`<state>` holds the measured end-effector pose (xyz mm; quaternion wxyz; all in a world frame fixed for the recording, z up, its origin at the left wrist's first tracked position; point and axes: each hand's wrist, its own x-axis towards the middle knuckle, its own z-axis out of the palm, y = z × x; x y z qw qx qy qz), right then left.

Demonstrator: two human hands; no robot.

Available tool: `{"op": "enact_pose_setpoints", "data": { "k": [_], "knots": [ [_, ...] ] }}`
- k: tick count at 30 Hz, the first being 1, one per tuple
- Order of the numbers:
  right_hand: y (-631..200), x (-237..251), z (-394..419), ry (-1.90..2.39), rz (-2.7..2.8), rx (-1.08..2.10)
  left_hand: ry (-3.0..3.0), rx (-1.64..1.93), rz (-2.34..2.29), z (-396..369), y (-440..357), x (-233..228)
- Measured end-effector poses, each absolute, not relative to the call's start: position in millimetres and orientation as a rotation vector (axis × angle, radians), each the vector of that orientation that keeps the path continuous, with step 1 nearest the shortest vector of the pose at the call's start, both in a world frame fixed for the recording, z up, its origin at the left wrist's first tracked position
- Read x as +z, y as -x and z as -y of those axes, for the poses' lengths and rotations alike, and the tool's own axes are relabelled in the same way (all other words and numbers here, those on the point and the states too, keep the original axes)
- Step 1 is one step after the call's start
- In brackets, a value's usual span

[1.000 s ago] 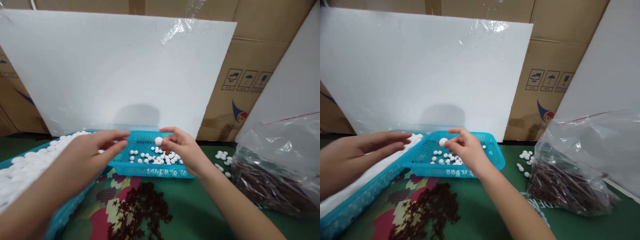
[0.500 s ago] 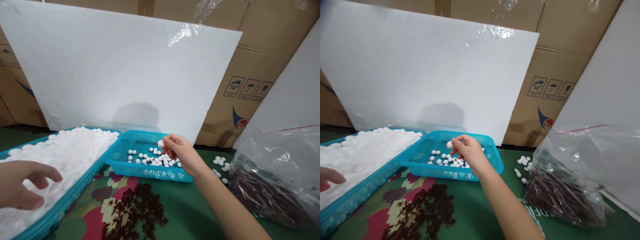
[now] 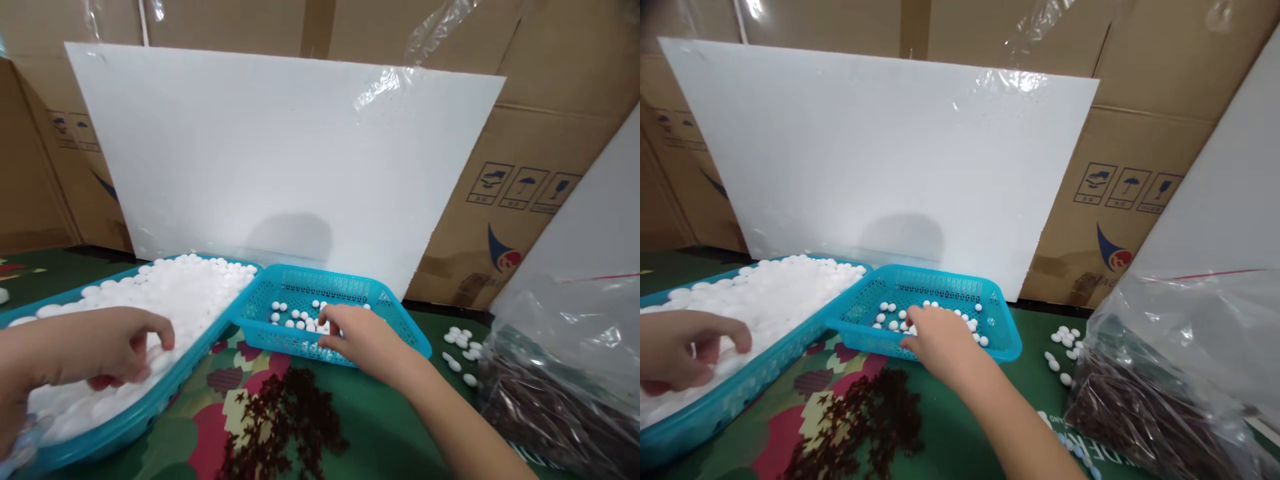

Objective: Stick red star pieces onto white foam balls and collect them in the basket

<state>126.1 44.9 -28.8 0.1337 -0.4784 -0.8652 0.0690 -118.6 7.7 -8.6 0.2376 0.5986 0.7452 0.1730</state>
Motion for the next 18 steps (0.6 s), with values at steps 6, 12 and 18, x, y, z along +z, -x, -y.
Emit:
{"op": "enact_pose_setpoints", "data": {
  "k": [6,12,18],
  "knots": [
    [-106.0,-44.9,-22.0,0.756,3.179,0.214,-1.657,0.405,-2.048,-12.1,119.8,-4.0],
    [-95.8,-59.6,-25.1,0.702,3.264,0.138,-1.690,0.336,-2.087,-9.2,119.7,2.5],
    [-96.7,-56.7,-26.0,0.668,3.234,0.149,-1.746,0.255,-1.888,1.7,116.4,6.7]
  ]
}}
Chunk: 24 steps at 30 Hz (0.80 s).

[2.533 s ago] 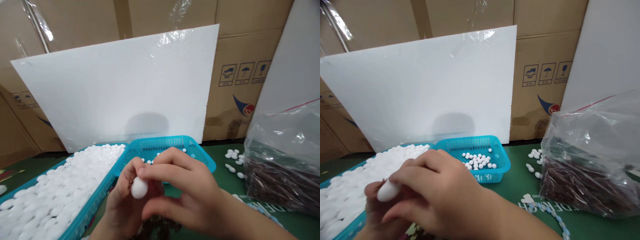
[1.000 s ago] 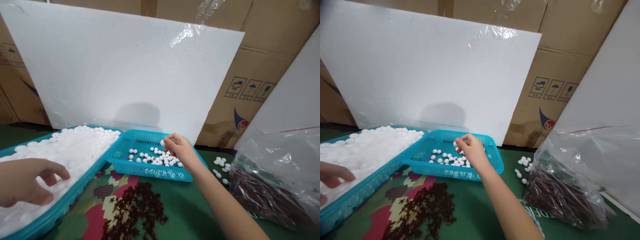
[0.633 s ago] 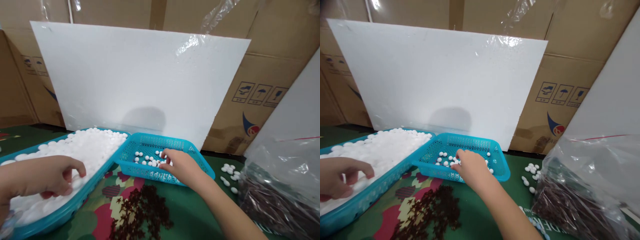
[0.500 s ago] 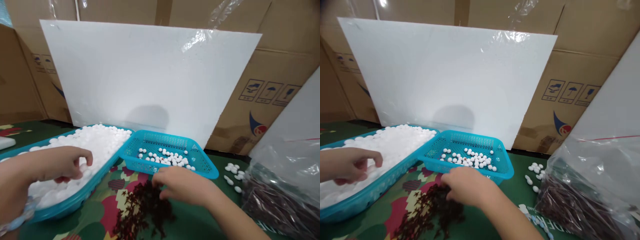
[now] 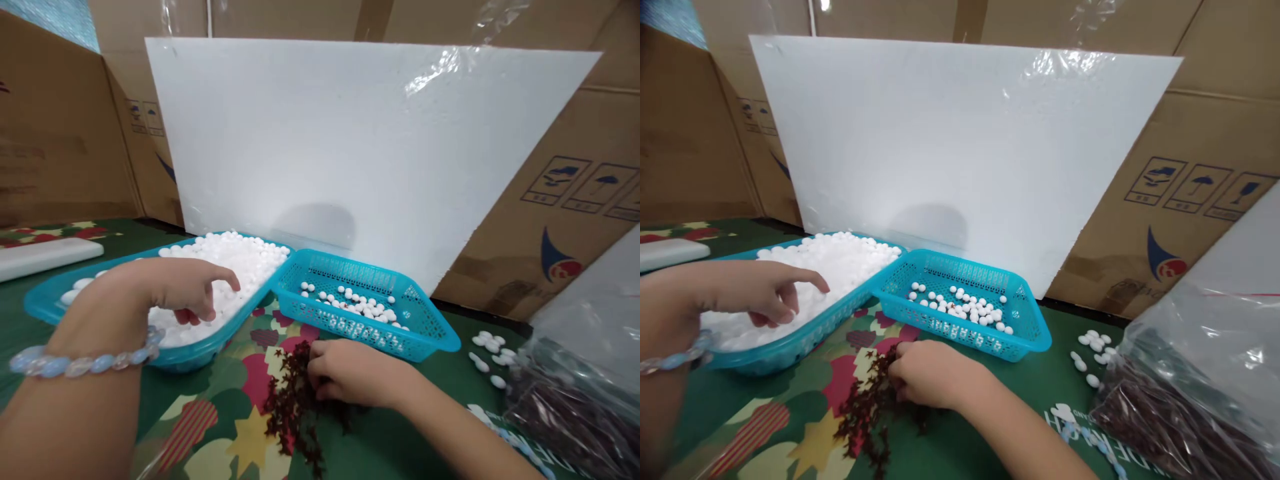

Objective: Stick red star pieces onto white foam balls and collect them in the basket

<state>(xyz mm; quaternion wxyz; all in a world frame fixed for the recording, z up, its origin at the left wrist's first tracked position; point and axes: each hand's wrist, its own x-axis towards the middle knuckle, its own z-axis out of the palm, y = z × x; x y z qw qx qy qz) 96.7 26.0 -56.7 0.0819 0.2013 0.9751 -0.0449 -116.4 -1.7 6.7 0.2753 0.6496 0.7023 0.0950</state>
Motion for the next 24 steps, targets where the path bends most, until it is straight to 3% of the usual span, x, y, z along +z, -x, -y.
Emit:
{"op": "enact_pose_setpoints", "data": {
  "k": [24],
  "knots": [
    [-98.4,-57.1,-21.5,-0.417,-2.906,-0.179,-1.667,0.050,-1.930,17.4,109.1,9.9]
  ]
}}
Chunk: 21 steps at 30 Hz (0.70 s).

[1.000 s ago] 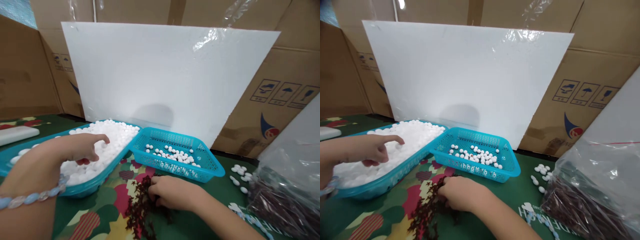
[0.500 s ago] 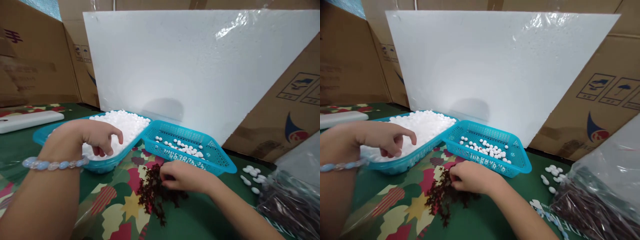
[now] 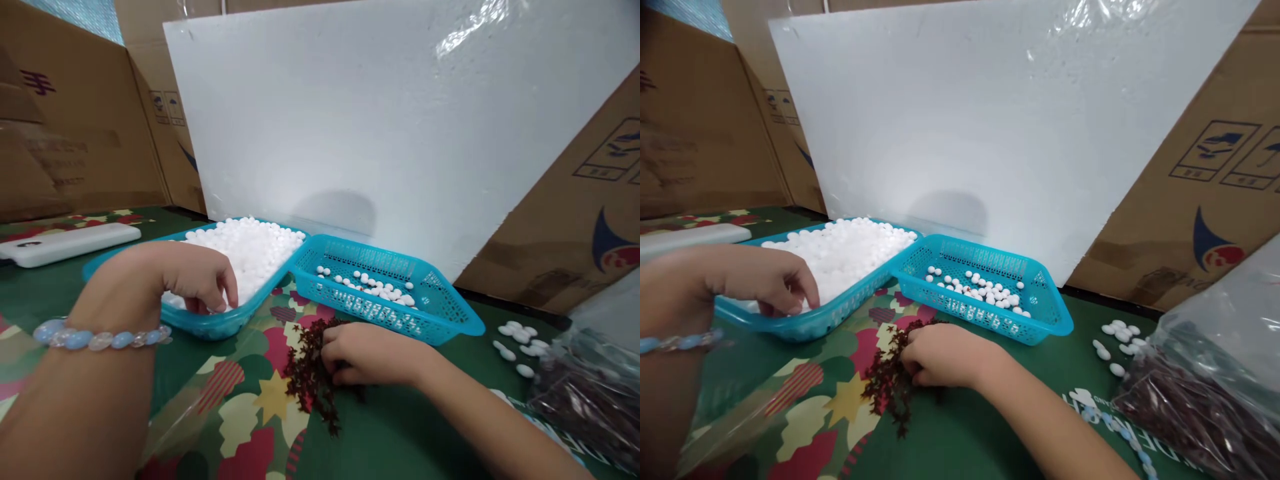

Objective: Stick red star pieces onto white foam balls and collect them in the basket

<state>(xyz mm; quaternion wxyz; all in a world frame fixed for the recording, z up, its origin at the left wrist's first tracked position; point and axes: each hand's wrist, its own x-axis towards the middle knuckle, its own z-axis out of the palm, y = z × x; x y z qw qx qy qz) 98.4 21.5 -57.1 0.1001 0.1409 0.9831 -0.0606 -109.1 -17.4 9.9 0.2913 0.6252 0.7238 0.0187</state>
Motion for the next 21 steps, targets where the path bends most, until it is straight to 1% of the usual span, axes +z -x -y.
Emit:
{"op": "enact_pose_setpoints", "data": {
  "k": [7,11,15,21],
  "knots": [
    [-100.4,-54.0,-16.0,-0.509,-2.960,-0.180,-1.657,-0.016,-1.951,33.3,119.3,0.8],
    [-101.2,-54.3,-15.0,-0.599,-3.005,-0.182,-1.663,0.061,-2.047,38.9,123.7,0.3],
    [-101.7,-53.1,-12.4,-0.631,-3.027,-0.197,-1.760,0.257,-2.169,41.3,123.2,7.4],
    [-104.8,-47.4,-7.1,-0.607,-3.036,-0.248,-1.776,0.698,-2.257,47.3,111.1,17.1]
  ]
}}
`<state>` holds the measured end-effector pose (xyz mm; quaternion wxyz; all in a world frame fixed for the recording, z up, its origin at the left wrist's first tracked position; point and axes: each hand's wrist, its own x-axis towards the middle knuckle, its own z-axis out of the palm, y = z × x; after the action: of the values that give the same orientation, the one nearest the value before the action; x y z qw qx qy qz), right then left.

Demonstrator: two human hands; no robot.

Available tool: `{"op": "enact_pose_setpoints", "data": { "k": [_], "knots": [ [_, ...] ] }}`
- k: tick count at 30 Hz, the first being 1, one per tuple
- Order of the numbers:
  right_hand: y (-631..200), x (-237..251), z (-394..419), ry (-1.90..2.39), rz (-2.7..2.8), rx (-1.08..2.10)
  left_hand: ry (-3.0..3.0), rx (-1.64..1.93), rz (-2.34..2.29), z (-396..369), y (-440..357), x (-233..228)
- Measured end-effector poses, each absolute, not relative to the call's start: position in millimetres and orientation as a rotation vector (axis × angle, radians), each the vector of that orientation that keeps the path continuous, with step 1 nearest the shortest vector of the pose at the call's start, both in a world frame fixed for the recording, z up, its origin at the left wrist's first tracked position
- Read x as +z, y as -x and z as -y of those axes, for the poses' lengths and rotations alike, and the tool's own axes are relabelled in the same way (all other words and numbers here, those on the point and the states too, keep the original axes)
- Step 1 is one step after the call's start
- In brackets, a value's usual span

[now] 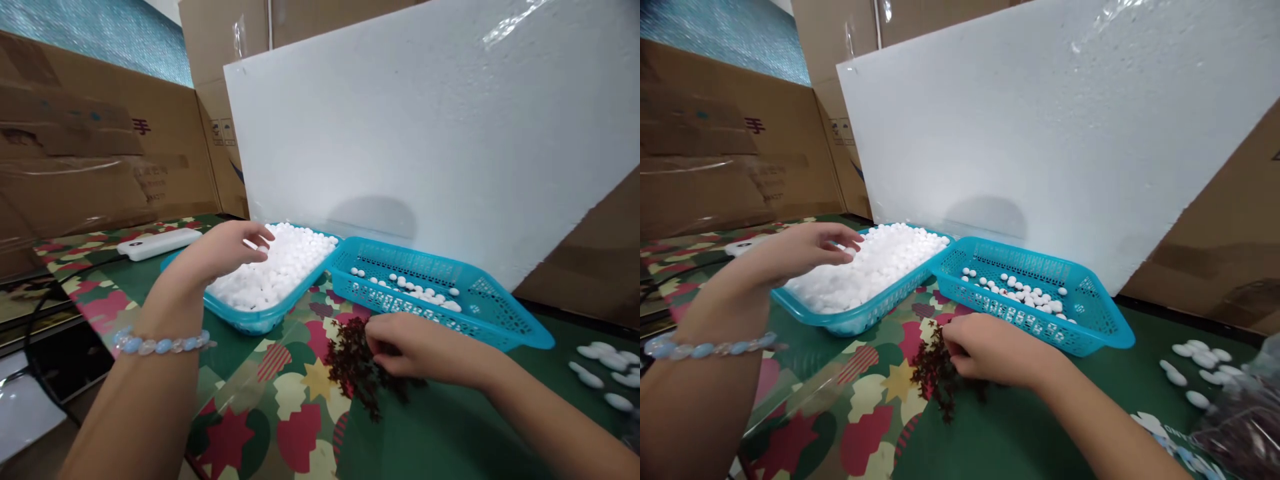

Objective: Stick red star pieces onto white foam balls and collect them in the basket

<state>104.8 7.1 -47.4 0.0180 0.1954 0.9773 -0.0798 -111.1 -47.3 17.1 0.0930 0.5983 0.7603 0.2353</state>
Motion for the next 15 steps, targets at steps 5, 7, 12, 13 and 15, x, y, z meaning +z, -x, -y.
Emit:
{"op": "enact_pose_setpoints", "data": {
  "k": [5,7,12,13,15],
  "knots": [
    [-108.8,-41.2,-7.5,-0.547,-3.019,-0.348,-1.820,1.133,-2.064,54.3,89.9,20.7],
    [-112.3,-37.4,-8.0,-0.516,-3.022,-0.410,-1.823,1.295,-1.906,55.9,80.0,22.5],
    [-127.1,-23.5,-6.9,-0.454,-3.151,-0.553,-1.824,1.480,-1.508,54.7,57.3,28.6],
    [-130.4,-20.0,-6.5,-0.440,-3.193,-0.590,-1.834,1.465,-1.446,53.3,52.9,29.8],
    [-136.6,-13.0,-5.4,-0.419,-3.276,-0.668,-1.852,1.418,-1.347,49.4,43.8,31.4]
  ]
}}
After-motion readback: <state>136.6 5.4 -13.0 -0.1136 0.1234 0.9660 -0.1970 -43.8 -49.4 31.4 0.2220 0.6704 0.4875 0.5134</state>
